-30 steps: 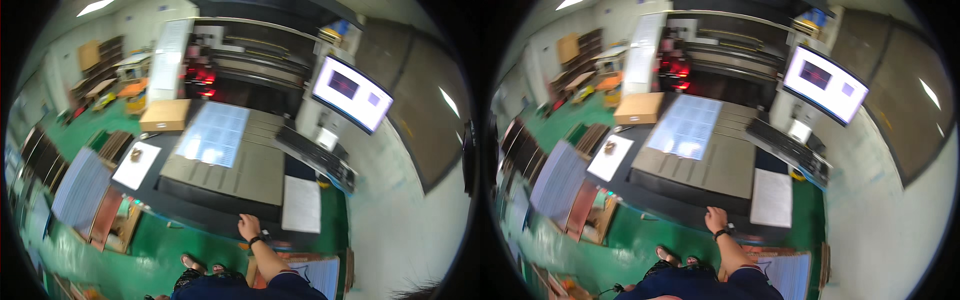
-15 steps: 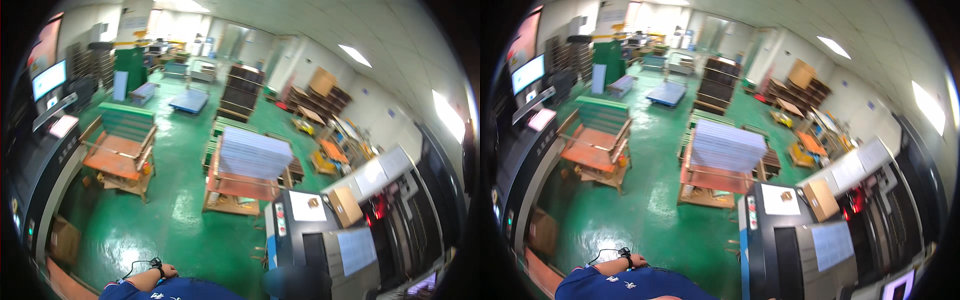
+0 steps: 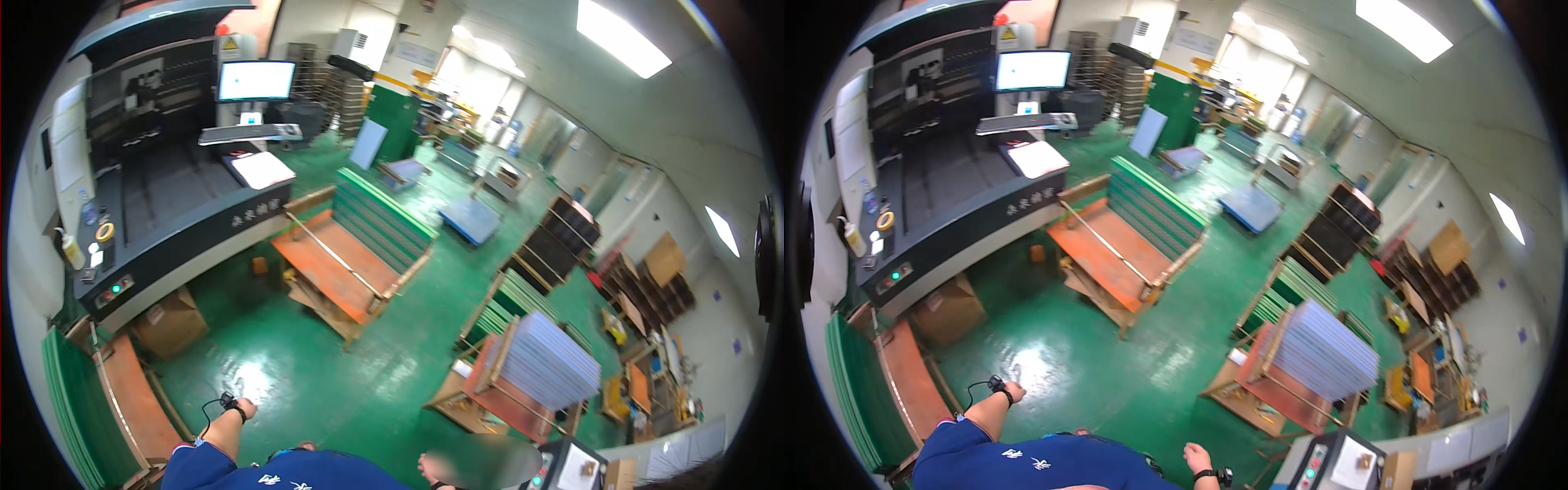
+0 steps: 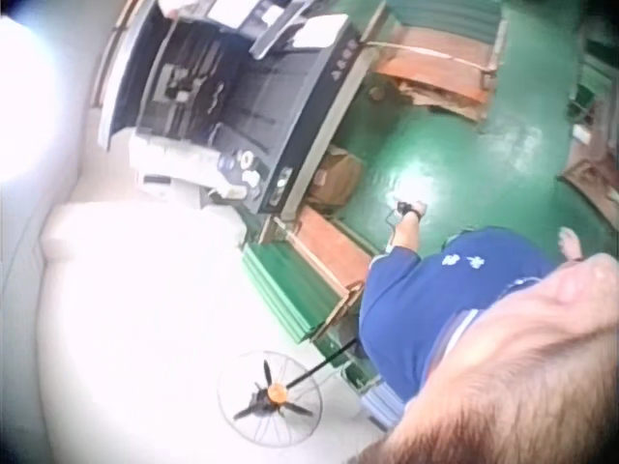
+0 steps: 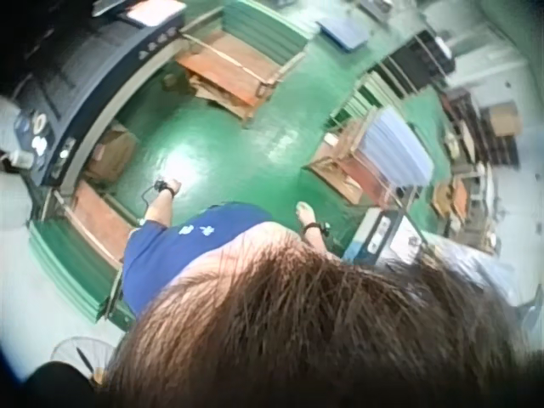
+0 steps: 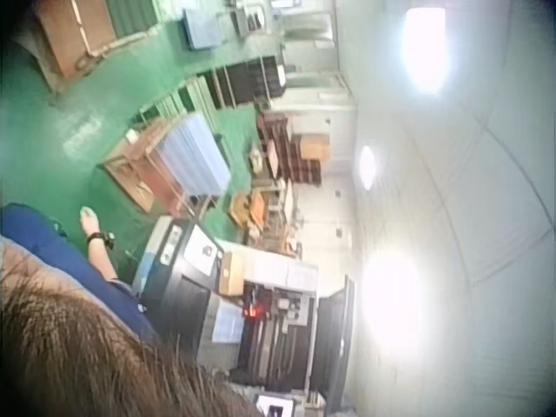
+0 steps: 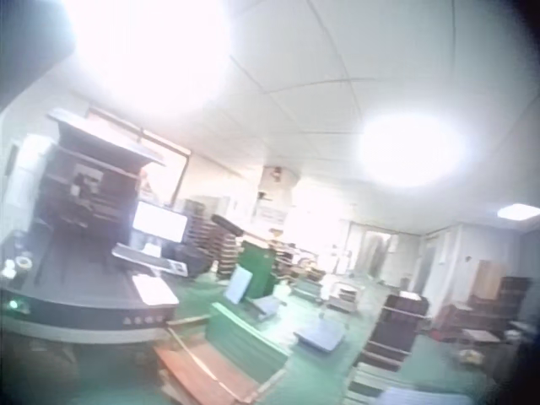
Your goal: Operating an industrial printer/exposure unit by loading sheets of printed circuit boards, interacting with a computer interface, and organizing the processed sheets into racks.
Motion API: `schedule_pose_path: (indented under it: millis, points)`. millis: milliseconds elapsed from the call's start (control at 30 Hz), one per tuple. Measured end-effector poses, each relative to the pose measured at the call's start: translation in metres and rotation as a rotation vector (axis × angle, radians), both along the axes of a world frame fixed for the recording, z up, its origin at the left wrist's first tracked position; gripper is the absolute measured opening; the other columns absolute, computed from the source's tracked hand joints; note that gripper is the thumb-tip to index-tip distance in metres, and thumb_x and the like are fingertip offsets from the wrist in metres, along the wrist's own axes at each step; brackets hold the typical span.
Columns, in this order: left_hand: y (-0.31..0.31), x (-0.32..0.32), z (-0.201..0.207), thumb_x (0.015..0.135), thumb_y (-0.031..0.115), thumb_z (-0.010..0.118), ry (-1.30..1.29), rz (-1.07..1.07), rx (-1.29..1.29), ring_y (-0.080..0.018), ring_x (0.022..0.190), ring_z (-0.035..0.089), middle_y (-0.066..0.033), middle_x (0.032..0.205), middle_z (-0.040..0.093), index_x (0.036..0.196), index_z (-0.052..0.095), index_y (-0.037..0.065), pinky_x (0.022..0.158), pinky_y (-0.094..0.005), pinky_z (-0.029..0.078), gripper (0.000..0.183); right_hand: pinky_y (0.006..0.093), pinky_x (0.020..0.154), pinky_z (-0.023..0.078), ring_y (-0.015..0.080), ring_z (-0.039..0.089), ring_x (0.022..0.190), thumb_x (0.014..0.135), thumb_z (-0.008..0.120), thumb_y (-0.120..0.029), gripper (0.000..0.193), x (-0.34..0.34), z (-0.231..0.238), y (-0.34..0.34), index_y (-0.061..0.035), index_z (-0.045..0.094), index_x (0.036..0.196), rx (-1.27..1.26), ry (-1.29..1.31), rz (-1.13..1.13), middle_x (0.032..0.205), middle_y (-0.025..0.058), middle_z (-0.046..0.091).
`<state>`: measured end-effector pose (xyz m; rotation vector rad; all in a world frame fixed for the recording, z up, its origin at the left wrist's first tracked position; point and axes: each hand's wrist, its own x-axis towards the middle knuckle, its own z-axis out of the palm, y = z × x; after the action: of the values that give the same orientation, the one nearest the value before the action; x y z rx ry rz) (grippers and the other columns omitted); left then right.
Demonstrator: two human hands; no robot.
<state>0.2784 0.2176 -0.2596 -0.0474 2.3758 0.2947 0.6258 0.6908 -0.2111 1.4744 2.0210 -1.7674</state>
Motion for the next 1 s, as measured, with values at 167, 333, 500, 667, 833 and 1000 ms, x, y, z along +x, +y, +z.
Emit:
schedule_pose_path:
  millis: [167, 333, 500, 667, 833, 1000]
  points:
    - [-0.034, 0.023, 0.008, 0.081, 0.035, 0.053, 0.016, 0.359, 0.203, -0.0312, 0.103, 0.059, -0.0141, 0.105, 0.065, 0.101, 0.068, 0.009, 0.093, -0.04, 0.044, 0.036, 0.0277, 0.057, 0.048, 0.0149, 0.061, 0.076, 0.087, 0.055, -0.019, 0.035, -0.118, 0.016, 0.009, -0.0031, 0.054, 0.118, -0.115, -0.046, 0.289, 0.097, 0.0044, 0.064]
    - [-0.057, 0.101, -0.04, 0.081, 0.045, 0.045, -0.174, 0.23, 0.142, -0.0334, 0.106, 0.057, -0.0175, 0.113, 0.061, 0.107, 0.065, 0.008, 0.094, -0.0411, 0.043, 0.049, 0.044, 0.075, 0.048, 0.0253, 0.062, 0.085, 0.082, 0.063, -0.041, 0.031, -0.141, -0.076, 0.066, -0.0128, 0.061, 0.093, -0.194, -0.352, 0.396, 0.09, 0.0127, 0.065]
    - [-0.077, 0.157, -0.043, 0.083, 0.066, 0.035, -0.454, 0.07, -0.135, -0.0331, 0.115, 0.052, -0.0172, 0.119, 0.058, 0.118, 0.06, 0.009, 0.098, -0.0397, 0.038, 0.071, 0.0406, 0.066, 0.048, 0.0231, 0.061, 0.077, 0.082, 0.06, -0.032, 0.024, -0.225, -0.113, 0.08, -0.0098, 0.062, 0.091, -0.086, -0.639, 0.784, 0.082, 0.0098, 0.063]
    - [-0.058, 0.134, -0.012, 0.085, 0.031, 0.049, -0.512, -0.089, -0.187, -0.0307, 0.098, 0.063, -0.0139, 0.108, 0.065, 0.108, 0.065, 0.013, 0.08, -0.0421, 0.05, 0.033, 0.0371, 0.057, 0.048, 0.021, 0.061, 0.069, 0.082, 0.058, -0.023, 0.019, -0.375, -0.134, 0.115, -0.0068, 0.063, 0.088, -0.114, -0.531, 0.8, 0.074, 0.0069, 0.061]
    - [0.021, -0.002, 0.005, 0.084, 0.045, 0.046, -0.023, 0.58, 0.148, -0.0318, 0.104, 0.059, -0.0189, 0.109, 0.062, 0.105, 0.065, 0.006, 0.09, -0.0403, 0.046, 0.048, 0.0355, 0.048, 0.048, 0.0214, 0.06, 0.056, 0.081, 0.051, -0.016, 0.015, -0.565, -0.116, 0.139, -0.0062, 0.061, 0.075, 0.637, 0.104, 1.487, 0.066, 0.0068, 0.06]
    - [0.077, -0.085, 0.082, 0.085, 0.042, 0.053, 0.212, 0.646, 0.49, -0.028, 0.097, 0.062, -0.012, 0.102, 0.066, 0.103, 0.066, 0.013, 0.087, -0.0364, 0.047, 0.037, 0.0334, 0.049, 0.048, 0.0188, 0.06, 0.057, 0.083, 0.052, -0.018, 0.018, -0.67, -0.036, 0.025, -0.0049, 0.06, 0.073, 0.062, -0.041, 0.919, 0.066, 0.0069, 0.061]
